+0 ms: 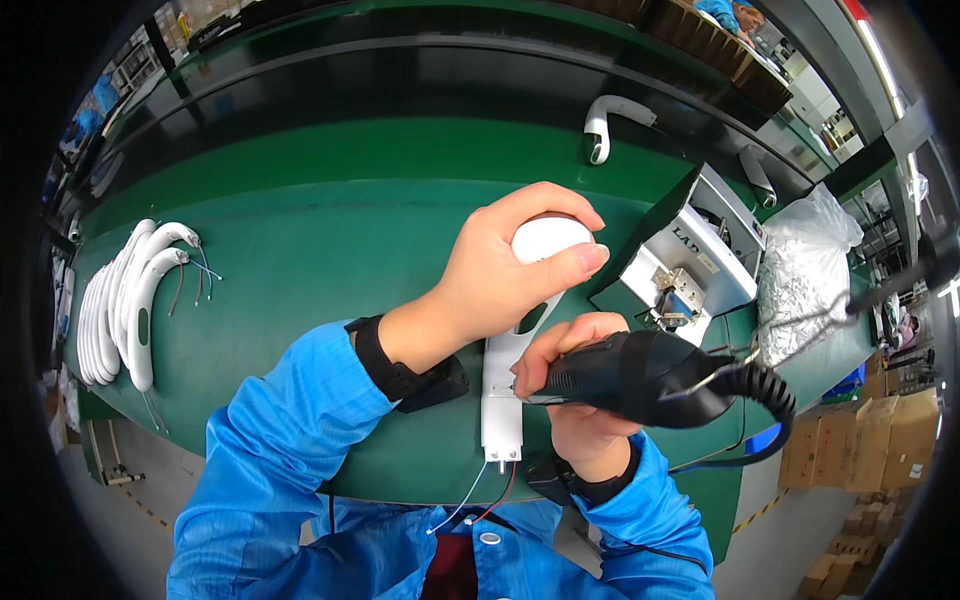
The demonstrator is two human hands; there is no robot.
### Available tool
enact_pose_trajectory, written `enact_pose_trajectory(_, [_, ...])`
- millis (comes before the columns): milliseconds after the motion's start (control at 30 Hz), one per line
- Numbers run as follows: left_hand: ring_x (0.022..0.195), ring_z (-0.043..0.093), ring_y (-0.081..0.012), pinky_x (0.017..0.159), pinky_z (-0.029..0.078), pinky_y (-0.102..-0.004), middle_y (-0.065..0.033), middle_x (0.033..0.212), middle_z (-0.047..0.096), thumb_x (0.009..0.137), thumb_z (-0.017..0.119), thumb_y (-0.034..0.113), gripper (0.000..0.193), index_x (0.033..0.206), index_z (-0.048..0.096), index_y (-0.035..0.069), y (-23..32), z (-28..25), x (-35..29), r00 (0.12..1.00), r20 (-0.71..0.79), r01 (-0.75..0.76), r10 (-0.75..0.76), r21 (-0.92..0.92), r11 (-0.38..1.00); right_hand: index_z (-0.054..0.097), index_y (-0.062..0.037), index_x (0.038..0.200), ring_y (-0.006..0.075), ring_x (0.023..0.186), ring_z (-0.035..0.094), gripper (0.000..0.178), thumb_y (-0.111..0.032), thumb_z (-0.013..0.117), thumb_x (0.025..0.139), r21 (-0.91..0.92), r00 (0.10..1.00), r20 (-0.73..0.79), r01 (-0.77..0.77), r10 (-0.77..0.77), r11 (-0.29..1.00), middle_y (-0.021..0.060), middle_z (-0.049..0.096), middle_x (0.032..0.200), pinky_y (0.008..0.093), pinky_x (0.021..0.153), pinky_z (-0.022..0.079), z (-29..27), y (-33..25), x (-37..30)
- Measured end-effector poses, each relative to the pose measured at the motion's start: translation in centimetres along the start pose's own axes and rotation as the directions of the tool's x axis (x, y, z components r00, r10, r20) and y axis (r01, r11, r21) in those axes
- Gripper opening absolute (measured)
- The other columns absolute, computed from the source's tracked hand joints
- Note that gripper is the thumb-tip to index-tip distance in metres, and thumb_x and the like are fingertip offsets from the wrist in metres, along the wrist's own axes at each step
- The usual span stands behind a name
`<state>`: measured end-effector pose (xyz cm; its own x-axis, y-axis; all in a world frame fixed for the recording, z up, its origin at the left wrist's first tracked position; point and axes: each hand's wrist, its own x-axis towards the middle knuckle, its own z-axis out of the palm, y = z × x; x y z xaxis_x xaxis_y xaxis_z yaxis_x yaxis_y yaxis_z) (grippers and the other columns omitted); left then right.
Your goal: Assembling white plastic curved handles on a factory production line using a handheld tool.
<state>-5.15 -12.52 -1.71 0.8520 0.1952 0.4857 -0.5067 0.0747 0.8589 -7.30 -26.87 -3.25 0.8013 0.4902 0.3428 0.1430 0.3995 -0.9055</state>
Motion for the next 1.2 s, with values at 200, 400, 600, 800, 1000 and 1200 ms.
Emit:
enact_pose_trajectory(200, [0.081, 0.057, -0.0092, 0.07, 0.047, -0.0238, -0.0024, 0.088, 0.061, 0.079, 0.072, 0.017, 0.023, 0.096, 0.063, 0.005, -0.1, 0.3, 0.0, 1.0, 0.018, 0.02, -0.019, -0.045, 0.999, 0.04, -0.0069, 0.097, 0.0166, 0.052, 0.052, 0.085, -0.086, 0.042, 0.065, 0.027, 1.0, 0.015, 0.013, -0.014, 1.0, 0.0064, 0.051, 0.064, 0.0335, 0.057, 0.049, -0.2, 0.5, -0.2])
enact_pose_trajectory(400, [0.08, 0.058, -0.0091, 0.07, 0.047, -0.0237, -0.0023, 0.087, 0.062, 0.079, 0.072, 0.016, 0.022, 0.096, 0.063, 0.005, -0.3, 0.5, 0.1, 0.999, 0.003, -0.038, 0.038, 0.042, 0.998, 0.041, -0.0066, 0.1, 0.017, 0.053, 0.052, 0.085, -0.085, 0.043, 0.067, 0.037, 1.0, 0.002, -0.01, 0.01, 0.999, 0.0058, 0.051, 0.065, 0.0334, 0.057, 0.048, -0.5, 0.4, -0.1])
enact_pose_trajectory(600, [0.076, 0.061, -0.009, 0.068, 0.05, -0.0236, -0.003, 0.086, 0.062, 0.079, 0.069, 0.011, 0.02, 0.096, 0.061, 0.004, -0.5, 0.1, -0.3, 0.999, -0.03, 0.036, -0.036, 0.002, 0.999, 0.043, -0.0082, 0.109, 0.0188, 0.055, 0.053, 0.08, -0.081, 0.037, 0.075, 0.045, 0.949, -0.044, 0.313, -0.311, 0.949, 0.0065, 0.052, 0.07, 0.0336, 0.058, 0.047, -3.6, -3.4, 2.5])
enact_pose_trajectory(800, [0.075, 0.064, -0.0116, 0.068, 0.052, -0.0243, -0.0056, 0.087, 0.063, 0.082, 0.066, 0.009, 0.019, 0.099, 0.059, 0.002, -0.1, 0.3, -0.1, 0.997, 0.012, 0.074, -0.074, 0.003, 0.997, 0.043, -0.0087, 0.112, 0.0177, 0.062, 0.054, 0.078, -0.078, 0.039, 0.077, -0.145, 0.914, -0.152, 0.357, -0.377, 0.923, 0.0079, 0.053, 0.076, 0.0321, 0.065, 0.048, -9.7, -5.6, 6.3])
enact_pose_trajectory(1000, [0.076, 0.064, -0.0125, 0.069, 0.052, -0.025, -0.0062, 0.087, 0.063, 0.082, 0.066, 0.01, 0.02, 0.099, 0.059, 0.002, -0.3, 0.0, -0.1, 0.998, 0.019, 0.053, -0.053, 0.01, 0.999, 0.043, -0.0083, 0.111, 0.018, 0.063, 0.055, 0.078, -0.078, 0.042, 0.076, -0.139, 0.928, -0.126, 0.332, -0.349, 0.933, 0.0077, 0.053, 0.076, 0.0324, 0.065, 0.048, -10.0, -5.1, 7.0])
enact_pose_trajectory(1200, [0.076, 0.064, -0.0127, 0.069, 0.052, -0.0251, -0.0063, 0.087, 0.063, 0.082, 0.066, 0.011, 0.021, 0.099, 0.059, 0.002, -0.1, 0.1, 0.0, 0.997, 0.025, 0.066, -0.067, 0.006, 0.998, 0.043, -0.0077, 0.11, 0.0178, 0.061, 0.053, 0.078, -0.077, 0.043, 0.076, -0.175, 0.919, -0.146, 0.339, -0.365, 0.924, 0.0081, 0.052, 0.074, 0.0319, 0.063, 0.047, -10.3, -5.9, 6.8])
